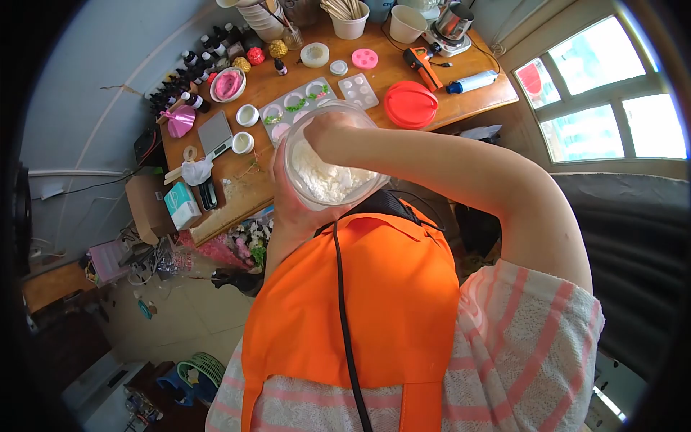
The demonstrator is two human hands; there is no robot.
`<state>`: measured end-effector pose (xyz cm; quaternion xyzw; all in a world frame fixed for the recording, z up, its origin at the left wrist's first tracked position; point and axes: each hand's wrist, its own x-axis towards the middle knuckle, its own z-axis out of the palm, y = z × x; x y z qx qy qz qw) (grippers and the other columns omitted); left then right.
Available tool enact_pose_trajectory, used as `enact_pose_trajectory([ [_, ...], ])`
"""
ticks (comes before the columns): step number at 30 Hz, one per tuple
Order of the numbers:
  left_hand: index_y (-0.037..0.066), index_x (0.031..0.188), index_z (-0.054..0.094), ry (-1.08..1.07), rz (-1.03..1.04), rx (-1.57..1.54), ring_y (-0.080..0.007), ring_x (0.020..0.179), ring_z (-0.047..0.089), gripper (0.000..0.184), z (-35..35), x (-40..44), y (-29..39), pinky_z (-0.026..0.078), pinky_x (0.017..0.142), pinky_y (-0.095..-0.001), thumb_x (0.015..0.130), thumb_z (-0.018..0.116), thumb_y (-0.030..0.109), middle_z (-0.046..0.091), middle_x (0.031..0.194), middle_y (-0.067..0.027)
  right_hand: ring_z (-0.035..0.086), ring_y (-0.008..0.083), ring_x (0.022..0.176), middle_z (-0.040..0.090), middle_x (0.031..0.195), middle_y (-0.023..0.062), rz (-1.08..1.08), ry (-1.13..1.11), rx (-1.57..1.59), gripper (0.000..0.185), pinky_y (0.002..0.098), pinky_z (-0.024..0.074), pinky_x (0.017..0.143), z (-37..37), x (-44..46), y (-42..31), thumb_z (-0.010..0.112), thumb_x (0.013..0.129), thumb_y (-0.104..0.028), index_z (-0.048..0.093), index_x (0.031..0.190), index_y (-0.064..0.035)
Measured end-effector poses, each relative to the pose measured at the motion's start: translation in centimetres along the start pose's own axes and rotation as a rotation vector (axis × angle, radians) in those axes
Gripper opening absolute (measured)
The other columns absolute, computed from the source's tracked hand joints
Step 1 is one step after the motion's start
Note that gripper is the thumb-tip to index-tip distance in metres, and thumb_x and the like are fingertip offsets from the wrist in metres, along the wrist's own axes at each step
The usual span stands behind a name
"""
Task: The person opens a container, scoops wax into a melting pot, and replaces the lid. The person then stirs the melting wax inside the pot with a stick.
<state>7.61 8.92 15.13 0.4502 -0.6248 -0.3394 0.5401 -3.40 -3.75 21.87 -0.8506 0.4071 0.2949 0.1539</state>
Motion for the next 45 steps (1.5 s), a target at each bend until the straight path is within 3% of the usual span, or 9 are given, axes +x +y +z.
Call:
enact_pose_trajectory([
  [8,0.006,0.152,0.017,-0.022,0.017,0.126,-0.0398,0.136,0.036,0.132,-0.9,0.2,1.6,0.039,0.11,-0.0489,0.052,0.094,0.044,0.023,0.149,-0.0236,0.07,0.0316,0.094,0.072,0.096,0.0146,-0.416,0.338,-0.091,0.015,0.0416,0.0555,0.079,2.3,0.2,0.6,0.062,0.083,-0.013,0.072,0.092,-0.0054],
  [15,0.006,0.152,0.02,-0.043,0.054,0.206,-0.0385,0.134,0.038,0.13,-1.3,0.9,1.8,0.04,0.109,-0.049,0.054,0.093,0.049,0.028,0.146,-0.0214,0.071,0.0325,0.086,0.071,0.088,0.0167,-0.275,0.378,-0.031,0.016,0.0431,0.0561,0.072,-0.2,-4.5,0.9,0.063,0.082,-0.011,0.065,0.095,-0.001],
  [17,0.006,0.153,0.019,-0.036,0.049,0.207,-0.0385,0.134,0.038,0.131,-1.4,1.1,1.5,0.04,0.109,-0.0489,0.054,0.093,0.05,0.028,0.146,-0.0217,0.069,0.0353,0.076,0.069,0.081,0.0175,-0.217,0.443,-0.026,0.031,0.0467,0.0526,0.069,-0.8,-5.7,1.0,0.06,0.081,-0.004,0.06,0.112,-0.0033],
  [23,0.006,0.153,0.018,-0.035,-0.026,0.041,-0.038,0.135,0.037,0.134,-1.3,1.6,-0.1,0.039,0.11,-0.0482,0.053,0.093,0.054,0.028,0.145,-0.0236,0.067,0.0368,0.073,0.066,0.073,0.0208,-0.041,0.574,0.268,0.03,0.0502,0.0485,0.065,-4.1,-9.8,3.3,0.052,0.083,-0.003,0.06,0.112,-0.0018],
  [27,0.005,0.153,0.018,-0.06,-0.087,-0.064,-0.0384,0.135,0.037,0.135,-1.2,2.3,0.2,0.037,0.111,-0.0495,0.053,0.092,0.057,0.03,0.144,-0.0238,0.068,0.0364,0.075,0.067,0.077,0.0202,-0.075,0.611,0.312,0.028,0.0488,0.05,0.067,-3.8,-9.4,5.4,0.052,0.084,-0.005,0.062,0.111,-0.0028],
  [30,0.005,0.152,0.018,-0.054,-0.001,0.102,-0.0396,0.134,0.038,0.135,-1.3,1.9,-0.4,0.036,0.111,-0.0501,0.052,0.091,0.057,0.031,0.145,-0.0239,0.069,0.0361,0.077,0.069,0.08,0.0198,-0.06,0.533,0.069,0.025,0.0461,0.0527,0.067,-3.6,-8.4,3.5,0.055,0.084,-0.006,0.064,0.107,-0.002],
  [34,0.005,0.152,0.018,-0.052,0.016,0.158,-0.0406,0.134,0.038,0.135,-1.2,1.1,0.2,0.036,0.111,-0.0509,0.051,0.092,0.056,0.029,0.146,-0.024,0.072,0.0237,0.085,0.073,0.092,0.0119,-0.119,0.341,-0.18,0.015,0.0339,0.0574,0.072,-1.4,-5.6,-0.7,0.073,0.073,-0.011,0.072,0.087,-0.0059],
  [38,0.006,0.152,0.018,-0.026,0.059,0.152,-0.0411,0.135,0.037,0.135,-0.4,-0.2,0.4,0.036,0.111,-0.0514,0.051,0.093,0.053,0.026,0.148,-0.0237,0.07,0.0216,0.101,0.072,0.109,0.0083,-0.128,0.147,-0.22,0.025,0.0314,0.056,0.081,0.8,-1.7,-2.6,0.074,0.079,-0.016,0.074,0.102,-0.0066],
  [45,0.009,0.153,0.017,-0.028,0.031,0.133,-0.0406,0.138,0.035,0.134,-0.3,-1.5,1.7,0.038,0.111,-0.0494,0.049,0.095,0.044,0.019,0.152,-0.023,0.068,0.0225,0.107,0.07,0.117,0.0067,-0.317,0.072,-0.483,0.029,0.0334,0.0549,0.086,1.6,-1.9,-3.3,0.073,0.079,-0.017,0.073,0.107,-0.0111],
])
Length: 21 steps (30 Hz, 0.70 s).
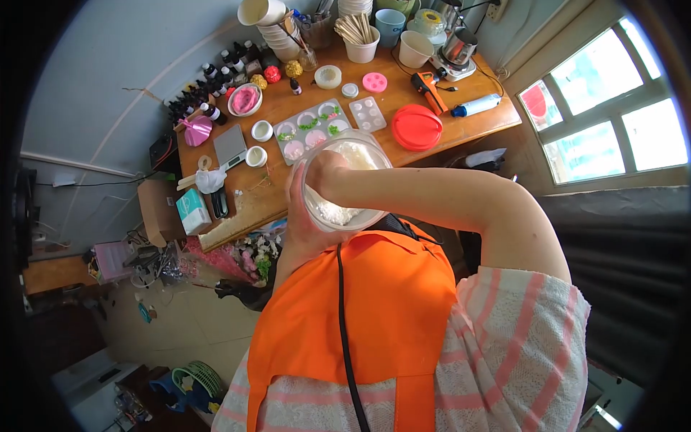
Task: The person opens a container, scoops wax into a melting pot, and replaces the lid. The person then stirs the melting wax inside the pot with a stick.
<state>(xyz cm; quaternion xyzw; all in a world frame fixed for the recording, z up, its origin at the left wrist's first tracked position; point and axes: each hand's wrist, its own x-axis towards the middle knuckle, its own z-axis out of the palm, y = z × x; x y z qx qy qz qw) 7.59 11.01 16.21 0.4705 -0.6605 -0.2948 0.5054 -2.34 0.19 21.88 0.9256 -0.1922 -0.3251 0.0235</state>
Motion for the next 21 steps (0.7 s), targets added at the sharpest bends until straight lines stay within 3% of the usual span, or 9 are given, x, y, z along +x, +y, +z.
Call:
enact_pose_trajectory([
  [2,0.009,0.153,0.017,0.008,-0.013,-0.026,-0.0407,0.138,0.035,0.135,0.5,-0.3,-0.3,0.039,0.11,-0.0493,0.049,0.095,0.044,0.019,0.152,-0.0234,0.068,0.0245,0.106,0.07,0.115,0.0076,-0.101,0.308,0.036,0.031,0.0366,0.0546,0.088,3.1,1.1,0.9,0.071,0.081,-0.018,0.071,0.111,-0.0102],
  [5,0.008,0.153,0.017,0.021,-0.016,-0.024,-0.0409,0.138,0.034,0.135,0.5,-0.4,0.1,0.039,0.11,-0.0493,0.049,0.095,0.045,0.019,0.152,-0.0243,0.068,0.0274,0.104,0.07,0.11,0.0097,-0.06,0.367,0.162,0.031,0.0403,0.0548,0.087,7.1,4.6,1.0,0.066,0.085,-0.018,0.068,0.114,-0.0102],
  [9,0.006,0.153,0.017,0.048,0.061,0.012,-0.0415,0.136,0.036,0.136,0.7,-0.3,-0.8,0.04,0.108,-0.0506,0.05,0.095,0.048,0.022,0.15,-0.0253,0.068,0.0299,0.102,0.07,0.105,0.0123,-0.028,0.21,0.306,0.028,0.042,0.0547,0.084,2.1,-0.9,2.5,0.059,0.089,-0.018,0.065,0.116,-0.0109],
  [15,0.006,0.152,0.017,0.006,0.013,0.144,-0.0414,0.135,0.036,0.135,-0.5,1.2,-0.6,0.036,0.11,-0.052,0.052,0.092,0.056,0.026,0.148,-0.025,0.071,0.0323,0.08,0.069,0.08,0.0131,0.006,0.375,0.266,0.018,0.0447,0.054,0.065,-0.2,-6.3,3.1,0.059,0.087,-0.015,0.063,0.103,-0.0069],
  [17,0.005,0.152,0.017,0.002,-0.031,0.033,-0.041,0.136,0.035,0.134,-0.1,1.5,-1.4,0.036,0.111,-0.0514,0.052,0.091,0.056,0.026,0.148,-0.0247,0.067,0.033,0.069,0.064,0.074,0.0141,0.134,0.535,0.299,0.024,0.0465,0.0487,0.056,-0.2,-7.1,3.3,0.062,0.081,-0.006,0.06,0.104,-0.0073],
  [21,0.003,0.152,0.018,-0.008,-0.061,-0.12,-0.0402,0.135,0.036,0.133,-0.1,2.3,-1.6,0.035,0.112,-0.0492,0.053,0.092,0.055,0.027,0.148,-0.0245,0.066,0.0346,0.069,0.061,0.07,0.014,0.212,0.655,0.338,0.023,0.0458,0.0484,0.057,-0.9,-8.8,5.2,0.06,0.081,-0.004,0.059,0.103,-0.0067],
])
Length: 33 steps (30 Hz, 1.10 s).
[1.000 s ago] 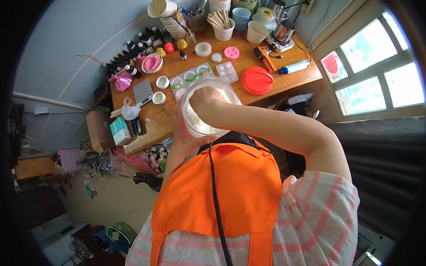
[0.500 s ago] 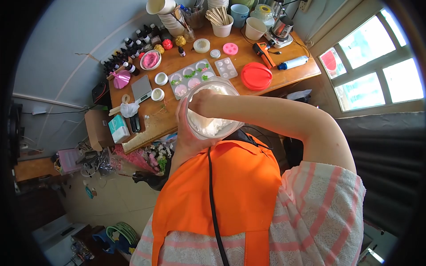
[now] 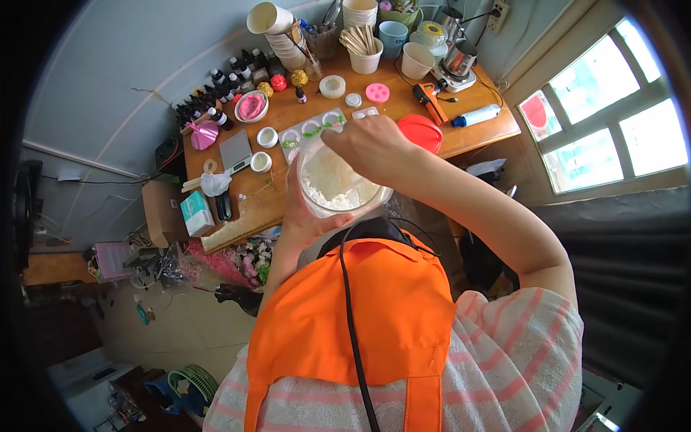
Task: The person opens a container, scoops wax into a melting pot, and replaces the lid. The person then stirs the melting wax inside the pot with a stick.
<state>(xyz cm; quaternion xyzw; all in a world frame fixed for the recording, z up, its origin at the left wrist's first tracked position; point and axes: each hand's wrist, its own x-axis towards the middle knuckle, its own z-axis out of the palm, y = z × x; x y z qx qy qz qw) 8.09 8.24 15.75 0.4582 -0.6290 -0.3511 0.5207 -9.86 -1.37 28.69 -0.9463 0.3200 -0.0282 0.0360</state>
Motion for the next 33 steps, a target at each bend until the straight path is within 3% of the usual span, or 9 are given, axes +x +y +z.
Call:
enact_pose_trajectory([
  [3,0.002,0.152,0.017,-0.004,0.012,0.023,-0.0392,0.135,0.037,0.134,-0.1,0.2,0.1,0.035,0.112,-0.0484,0.053,0.092,0.053,0.027,0.147,-0.025,0.065,0.035,0.069,0.062,0.071,0.0151,0.037,0.037,-0.01,0.026,0.0459,0.0478,0.059,-1.4,-0.2,0.7,0.058,0.081,-0.001,0.059,0.106,-0.006],
  [9,0.001,0.151,0.017,-0.001,-0.02,-0.014,-0.0382,0.136,0.035,0.132,-0.5,0.9,0.6,0.035,0.112,-0.0487,0.056,0.091,0.054,0.029,0.145,-0.0246,0.066,0.036,0.075,0.068,0.081,0.0169,0.19,0.035,0.266,0.021,0.0442,0.0498,0.067,-1.3,-0.6,2.8,0.056,0.089,-0.004,0.063,0.109,-0.0036],
  [11,0.0,0.151,0.017,0.007,-0.002,0.053,-0.0386,0.136,0.035,0.132,-0.7,1.1,0.4,0.035,0.112,-0.0493,0.056,0.09,0.055,0.029,0.144,-0.025,0.067,0.0383,0.078,0.068,0.083,0.02,0.202,0.173,0.499,0.035,0.0477,0.0497,0.068,-1.0,-0.8,3.5,0.054,0.084,-0.001,0.063,0.117,-0.0086],
  [14,0.0,0.151,0.017,0.017,0.005,0.125,-0.0394,0.135,0.035,0.132,-0.7,1.0,0.2,0.035,0.111,-0.0503,0.056,0.089,0.057,0.029,0.144,-0.0252,0.068,0.0359,0.08,0.069,0.088,0.0194,0.246,0.163,0.47,0.02,0.0424,0.0515,0.072,-1.0,-0.6,4.0,0.056,0.094,-0.011,0.064,0.111,-0.0057],
  [26,0.001,0.152,0.017,0.081,-0.121,0.067,-0.0409,0.137,0.034,0.135,0.2,0.9,0.7,0.034,0.112,-0.0505,0.053,0.091,0.057,0.028,0.146,-0.0246,0.066,0.0392,0.077,0.068,0.082,0.0199,0.115,0.153,0.367,0.019,0.0445,0.0506,0.068,-0.7,1.0,4.7,0.058,0.093,-0.013,0.063,0.11,-0.0068],
  [33,0.0,0.152,0.019,0.134,-0.166,0.074,-0.0396,0.137,0.035,0.136,0.6,0.8,0.9,0.034,0.113,-0.0485,0.052,0.092,0.056,0.029,0.147,-0.024,0.066,0.0392,0.079,0.068,0.085,0.0198,0.069,0.111,0.476,0.02,0.0443,0.0511,0.068,-1.2,1.5,6.4,0.058,0.092,-0.009,0.064,0.111,-0.0055],
])
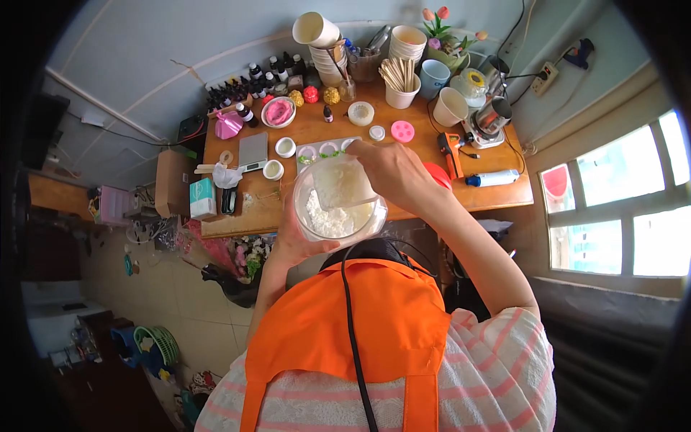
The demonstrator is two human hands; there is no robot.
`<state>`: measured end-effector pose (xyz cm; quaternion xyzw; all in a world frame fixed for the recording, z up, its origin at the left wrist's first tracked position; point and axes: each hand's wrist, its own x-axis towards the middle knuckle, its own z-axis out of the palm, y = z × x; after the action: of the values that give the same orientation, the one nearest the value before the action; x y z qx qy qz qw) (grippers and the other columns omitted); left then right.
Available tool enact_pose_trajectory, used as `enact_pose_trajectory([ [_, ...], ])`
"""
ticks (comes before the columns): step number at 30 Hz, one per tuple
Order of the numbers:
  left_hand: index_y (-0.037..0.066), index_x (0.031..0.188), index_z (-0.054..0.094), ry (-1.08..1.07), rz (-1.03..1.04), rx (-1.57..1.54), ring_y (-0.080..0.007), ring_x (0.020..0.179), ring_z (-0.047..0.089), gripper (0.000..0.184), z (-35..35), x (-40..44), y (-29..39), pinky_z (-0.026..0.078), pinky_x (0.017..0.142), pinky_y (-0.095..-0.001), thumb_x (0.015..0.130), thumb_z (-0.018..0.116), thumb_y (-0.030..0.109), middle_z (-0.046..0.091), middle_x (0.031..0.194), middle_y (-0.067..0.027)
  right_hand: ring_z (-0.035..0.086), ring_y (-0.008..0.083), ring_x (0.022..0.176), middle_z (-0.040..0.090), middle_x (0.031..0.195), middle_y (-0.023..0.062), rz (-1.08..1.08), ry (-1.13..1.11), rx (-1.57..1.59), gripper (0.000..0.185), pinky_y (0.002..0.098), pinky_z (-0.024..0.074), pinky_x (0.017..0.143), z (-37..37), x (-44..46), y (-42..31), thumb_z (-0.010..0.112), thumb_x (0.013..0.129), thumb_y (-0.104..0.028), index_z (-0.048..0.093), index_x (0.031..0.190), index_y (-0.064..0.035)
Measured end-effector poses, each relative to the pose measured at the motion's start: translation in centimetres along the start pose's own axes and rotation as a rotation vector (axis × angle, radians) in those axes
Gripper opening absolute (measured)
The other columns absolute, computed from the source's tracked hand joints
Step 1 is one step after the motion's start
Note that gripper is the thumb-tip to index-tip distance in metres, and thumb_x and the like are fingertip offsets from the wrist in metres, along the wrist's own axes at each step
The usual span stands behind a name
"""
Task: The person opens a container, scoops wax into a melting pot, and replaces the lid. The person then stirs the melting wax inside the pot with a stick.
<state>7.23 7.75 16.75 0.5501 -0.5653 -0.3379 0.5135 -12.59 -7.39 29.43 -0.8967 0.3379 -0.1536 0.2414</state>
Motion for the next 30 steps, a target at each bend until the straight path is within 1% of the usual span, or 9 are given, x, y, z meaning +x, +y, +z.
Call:
enact_pose_trajectory([
  [10,0.0,0.149,0.025,0.025,0.028,0.043,-0.0328,0.136,0.04,0.13,0.6,0.7,2.5,0.032,0.114,-0.0455,0.053,0.092,0.055,0.038,0.146,-0.0178,0.066,0.0369,0.076,0.068,0.086,0.0208,-0.108,0.156,0.221,0.023,0.0391,0.0512,0.07,-5.0,-0.3,5.2,0.058,0.093,-0.01,0.063,0.113,-0.001],
  [12,0.001,0.15,0.023,0.001,0.034,-0.006,-0.0313,0.136,0.04,0.132,1.1,1.2,3.9,0.033,0.114,-0.0452,0.052,0.093,0.054,0.038,0.146,-0.0168,0.065,0.0304,0.072,0.068,0.082,0.0187,-0.003,0.244,0.148,0.023,0.0371,0.0504,0.069,-7.4,-1.0,8.2,0.058,0.093,-0.01,0.064,0.113,-0.0024],
  [13,0.001,0.151,0.018,-0.016,-0.093,-0.091,-0.03,0.139,0.035,0.137,1.2,1.3,4.7,0.029,0.116,-0.044,0.049,0.094,0.053,0.033,0.15,-0.0165,0.064,0.0226,0.07,0.066,0.079,0.0164,0.134,0.236,0.151,0.023,0.0359,0.0497,0.067,-9.1,-1.4,9.9,0.058,0.092,-0.011,0.065,0.113,-0.0038],
  [14,0.001,0.153,0.014,-0.032,-0.228,-0.17,-0.0287,0.143,0.03,0.143,1.1,1.0,4.9,0.026,0.118,-0.0427,0.047,0.095,0.051,0.028,0.154,-0.0162,0.064,0.0205,0.071,0.066,0.08,0.0159,0.196,0.242,0.094,0.023,0.0355,0.0498,0.067,-10.5,-1.8,12.4,0.058,0.092,-0.011,0.065,0.113,-0.004],
  [16,0.001,0.152,0.015,-0.021,-0.209,-0.132,-0.0282,0.143,0.03,0.143,1.1,0.3,3.4,0.026,0.118,-0.0425,0.046,0.095,0.052,0.028,0.154,-0.016,0.064,0.0173,0.074,0.067,0.083,0.0148,0.418,0.184,0.059,0.025,0.0345,0.0509,0.067,-14.4,-2.5,16.3,0.059,0.091,-0.011,0.066,0.113,-0.0039],
  [17,0.001,0.152,0.016,0.0,-0.193,-0.086,-0.0276,0.144,0.03,0.142,1.0,0.1,2.8,0.026,0.118,-0.0422,0.046,0.095,0.053,0.028,0.155,-0.0158,0.065,0.0179,0.074,0.069,0.085,0.0151,0.243,0.319,-0.083,0.026,0.0338,0.0522,0.069,-14.8,-3.0,21.4,0.059,0.09,-0.012,0.066,0.115,-0.0045],
  [22,0.0,0.155,0.015,-0.014,-0.288,0.013,-0.028,0.148,0.023,0.148,0.7,-0.2,3.0,0.024,0.119,-0.0414,0.043,0.094,0.056,0.021,0.159,-0.0157,0.07,0.0293,0.09,0.071,0.095,0.0183,0.558,0.281,-0.262,0.03,0.0383,0.0541,0.078,-20.0,-3.9,33.8,0.055,0.088,-0.012,0.068,0.115,-0.0066],
  [24,0.001,0.155,0.015,-0.023,-0.308,0.031,-0.0277,0.148,0.022,0.149,0.5,-0.4,2.6,0.025,0.118,-0.0422,0.042,0.094,0.055,0.02,0.16,-0.0143,0.069,0.0318,0.095,0.071,0.1,0.0179,0.563,0.26,-0.363,0.031,0.04,0.0538,0.082,-20.2,-4.1,39.1,0.054,0.087,-0.01,0.069,0.115,-0.0077],
  [30,0.008,0.157,0.013,-0.053,-0.37,0.049,-0.0253,0.149,0.019,0.149,-0.2,-1.0,1.3,0.033,0.114,-0.0454,0.039,0.097,0.042,0.015,0.163,-0.0062,0.067,0.0336,0.106,0.07,0.111,0.0157,0.727,0.026,-0.606,0.036,0.0422,0.0531,0.09,-20.6,-0.6,44.1,0.059,0.081,-0.006,0.071,0.115,-0.012],
])
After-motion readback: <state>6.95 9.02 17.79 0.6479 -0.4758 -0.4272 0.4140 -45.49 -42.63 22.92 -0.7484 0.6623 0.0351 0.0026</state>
